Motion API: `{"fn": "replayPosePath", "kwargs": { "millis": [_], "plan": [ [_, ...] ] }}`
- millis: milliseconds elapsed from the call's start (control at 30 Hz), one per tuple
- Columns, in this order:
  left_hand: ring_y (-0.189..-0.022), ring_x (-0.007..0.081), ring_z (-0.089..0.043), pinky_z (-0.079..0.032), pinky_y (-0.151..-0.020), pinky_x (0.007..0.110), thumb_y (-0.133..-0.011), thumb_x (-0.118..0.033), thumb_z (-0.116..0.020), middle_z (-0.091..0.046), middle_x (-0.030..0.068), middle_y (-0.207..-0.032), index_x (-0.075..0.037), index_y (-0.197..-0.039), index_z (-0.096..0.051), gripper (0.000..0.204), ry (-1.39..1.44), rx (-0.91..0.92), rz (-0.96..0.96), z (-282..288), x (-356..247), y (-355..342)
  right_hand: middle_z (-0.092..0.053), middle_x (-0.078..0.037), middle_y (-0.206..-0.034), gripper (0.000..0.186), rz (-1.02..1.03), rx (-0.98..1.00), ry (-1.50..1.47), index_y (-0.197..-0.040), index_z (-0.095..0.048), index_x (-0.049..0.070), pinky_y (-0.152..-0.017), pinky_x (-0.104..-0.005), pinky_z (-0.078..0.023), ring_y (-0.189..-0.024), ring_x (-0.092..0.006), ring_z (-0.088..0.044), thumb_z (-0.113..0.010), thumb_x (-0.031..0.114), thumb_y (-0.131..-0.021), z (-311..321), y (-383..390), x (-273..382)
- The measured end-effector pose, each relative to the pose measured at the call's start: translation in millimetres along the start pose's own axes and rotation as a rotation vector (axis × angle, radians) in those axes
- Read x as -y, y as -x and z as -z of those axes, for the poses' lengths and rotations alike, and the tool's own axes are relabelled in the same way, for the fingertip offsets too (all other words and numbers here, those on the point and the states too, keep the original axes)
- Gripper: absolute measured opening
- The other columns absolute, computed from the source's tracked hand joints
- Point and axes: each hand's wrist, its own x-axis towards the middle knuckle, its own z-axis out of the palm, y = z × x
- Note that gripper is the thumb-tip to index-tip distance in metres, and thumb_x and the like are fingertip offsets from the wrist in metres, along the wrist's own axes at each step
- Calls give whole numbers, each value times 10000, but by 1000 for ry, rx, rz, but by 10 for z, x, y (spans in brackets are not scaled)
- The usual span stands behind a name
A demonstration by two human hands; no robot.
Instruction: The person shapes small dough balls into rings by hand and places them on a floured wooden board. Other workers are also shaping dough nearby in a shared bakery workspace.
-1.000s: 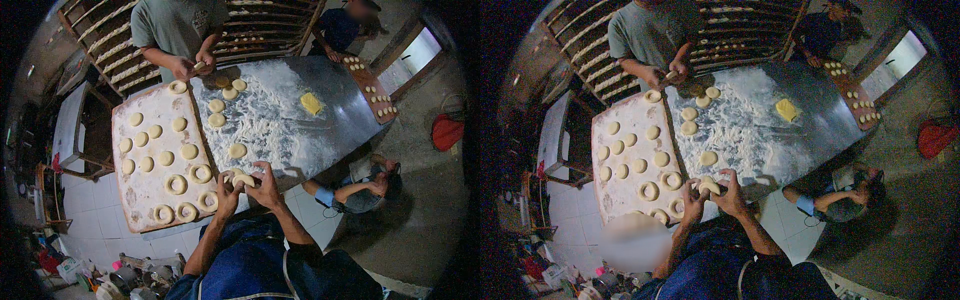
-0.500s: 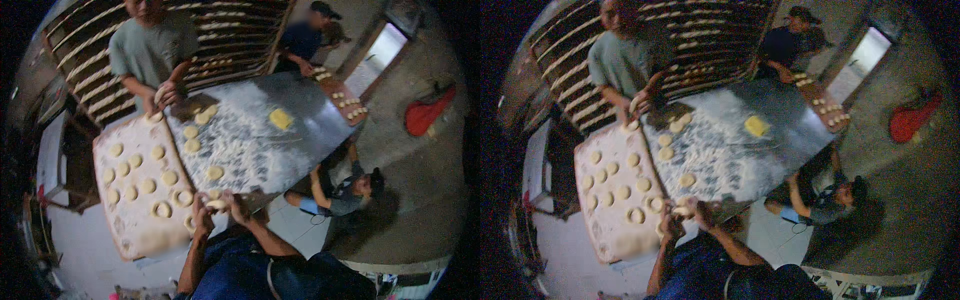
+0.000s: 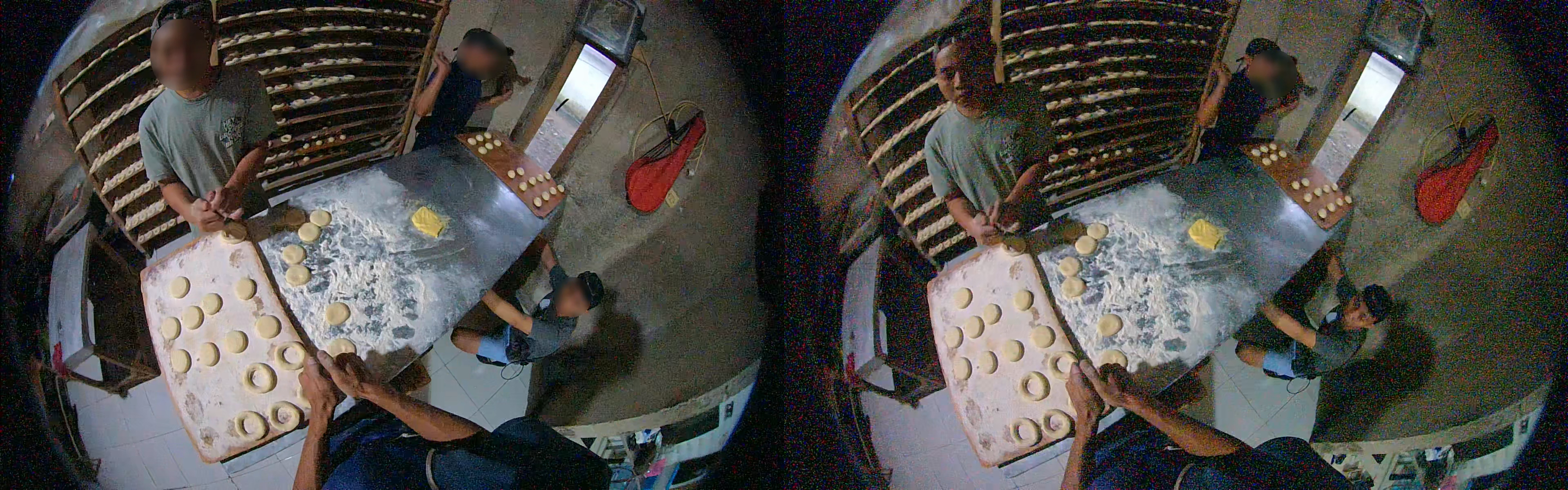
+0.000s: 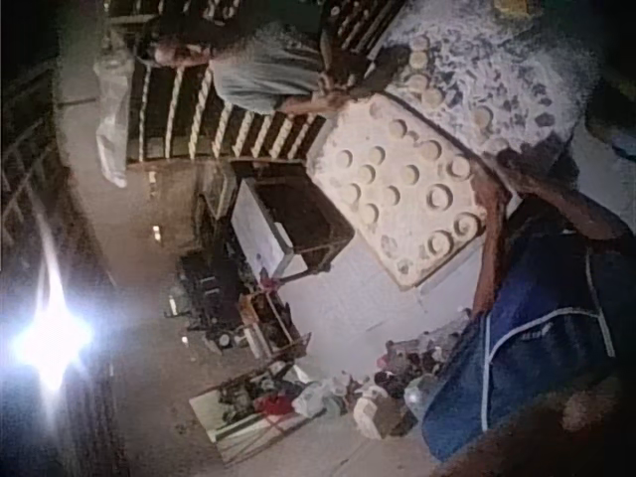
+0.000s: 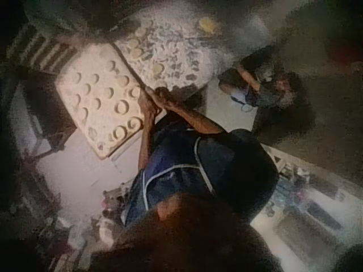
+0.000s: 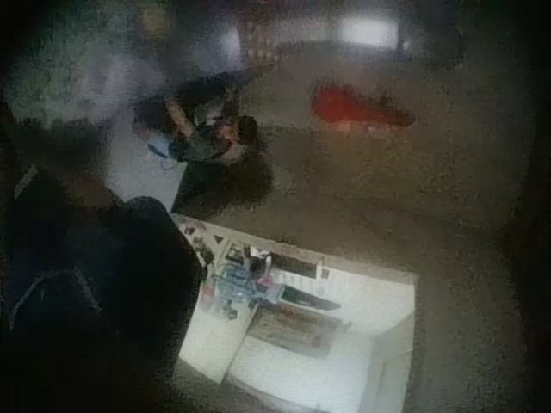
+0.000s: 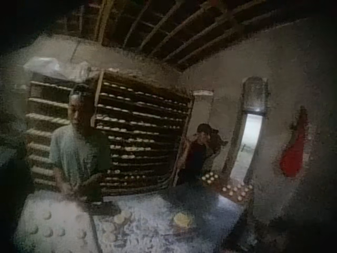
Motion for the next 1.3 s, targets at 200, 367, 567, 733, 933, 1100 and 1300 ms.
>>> {"fn": "replayPosePath", "kwargs": {
  "millis": [200,367,567,733,933,1100,1300],
  "plan": [
    [-579,127,-475,-423,-561,307,-959,-325,-316,-552,32,-710,-47,-784,-491,372,634,-157,79,173,259,-6,-583,-220,-665,536,-304,79,-401,-780,-593,-38,-614,-425,-427,-652,-346,-593,-369,420,-946,15,-96,428],
    [-596,115,-454,-390,-524,315,-942,-323,-350,-487,8,-695,-61,-763,-466,338,377,-300,-81,358,686,-105,-591,-214,-662,529,48,-79,-22,-807,-623,-8,-609,-438,-444,-664,-354,-612,-418,466,-918,-394,-28,291],
    [-735,160,-533,-446,-663,335,-944,-249,-431,-608,55,-808,34,-923,-554,310,-284,-242,-374,667,941,-99,-615,-184,-739,344,100,-46,-31,-965,-589,25,-611,-441,-483,-615,-345,-583,-478,344,-896,-1080,204,-129],
    [-683,158,-550,-423,-624,335,-951,-293,-389,-572,47,-709,-58,-807,-494,295,1201,-30,-186,1082,710,50,-567,-185,-595,327,8,152,-443,-734,-579,32,-510,-459,-401,-551,-374,-547,-455,282,-905,-378,-241,1101],
    [-479,301,-439,-378,-482,380,-922,-250,-406,-414,129,-546,-27,-716,-396,304,375,-496,-243,1574,717,149,-516,-206,-572,471,339,223,-244,-710,-545,-15,-511,-447,-391,-515,-365,-526,-369,353,-944,-657,-378,1543],
    [-519,161,-401,-358,-509,370,-932,-273,-376,-383,55,-548,-65,-667,-393,337,-174,-447,-175,2006,628,276,-534,-125,-626,551,153,413,-744,-704,-529,-8,-533,-374,-397,-564,-225,-516,-394,482,-917,-1012,-489,1657],
    [-519,204,-414,-361,-507,372,-933,-231,-351,-419,120,-584,-20,-700,-411,320,-131,-556,-104,2498,799,-225,-585,-145,-793,436,-23,354,-358,-982,-539,-46,-716,-344,-475,-773,-235,-592,-751,202,-694,-1092,-944,1844]
  ]
}}
